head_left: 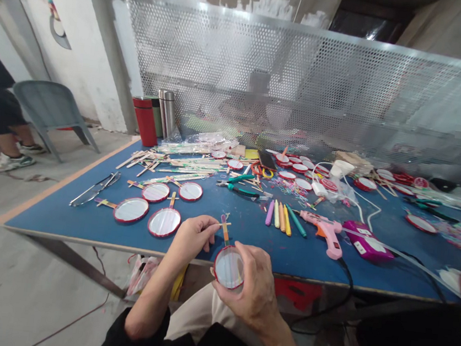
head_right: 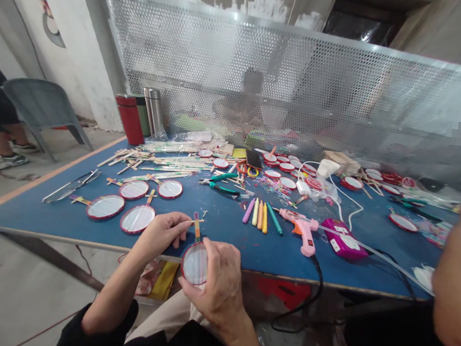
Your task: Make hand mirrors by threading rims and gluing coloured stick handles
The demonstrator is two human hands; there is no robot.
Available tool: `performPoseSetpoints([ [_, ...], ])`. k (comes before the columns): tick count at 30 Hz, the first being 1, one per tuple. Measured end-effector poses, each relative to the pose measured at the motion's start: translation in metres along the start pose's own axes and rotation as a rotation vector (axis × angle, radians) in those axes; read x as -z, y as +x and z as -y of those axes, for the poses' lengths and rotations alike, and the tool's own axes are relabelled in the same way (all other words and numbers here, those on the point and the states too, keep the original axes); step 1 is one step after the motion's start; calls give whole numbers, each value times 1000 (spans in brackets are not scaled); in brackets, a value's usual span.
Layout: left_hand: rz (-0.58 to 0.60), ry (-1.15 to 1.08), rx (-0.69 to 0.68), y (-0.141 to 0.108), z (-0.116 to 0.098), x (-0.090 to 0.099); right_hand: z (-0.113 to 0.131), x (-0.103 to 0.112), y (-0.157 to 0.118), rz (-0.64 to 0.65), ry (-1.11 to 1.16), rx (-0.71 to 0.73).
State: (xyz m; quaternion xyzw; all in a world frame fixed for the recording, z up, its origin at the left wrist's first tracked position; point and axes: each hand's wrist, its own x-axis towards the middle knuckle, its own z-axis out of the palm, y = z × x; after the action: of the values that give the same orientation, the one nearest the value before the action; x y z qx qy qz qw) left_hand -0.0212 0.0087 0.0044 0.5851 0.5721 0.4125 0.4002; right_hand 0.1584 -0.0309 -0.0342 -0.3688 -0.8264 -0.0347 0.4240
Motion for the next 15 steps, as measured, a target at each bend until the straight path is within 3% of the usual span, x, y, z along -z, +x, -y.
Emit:
performPoseSetpoints([
  [15,4,9,-8,0,2,0,0,1,2,3,-20,5],
])
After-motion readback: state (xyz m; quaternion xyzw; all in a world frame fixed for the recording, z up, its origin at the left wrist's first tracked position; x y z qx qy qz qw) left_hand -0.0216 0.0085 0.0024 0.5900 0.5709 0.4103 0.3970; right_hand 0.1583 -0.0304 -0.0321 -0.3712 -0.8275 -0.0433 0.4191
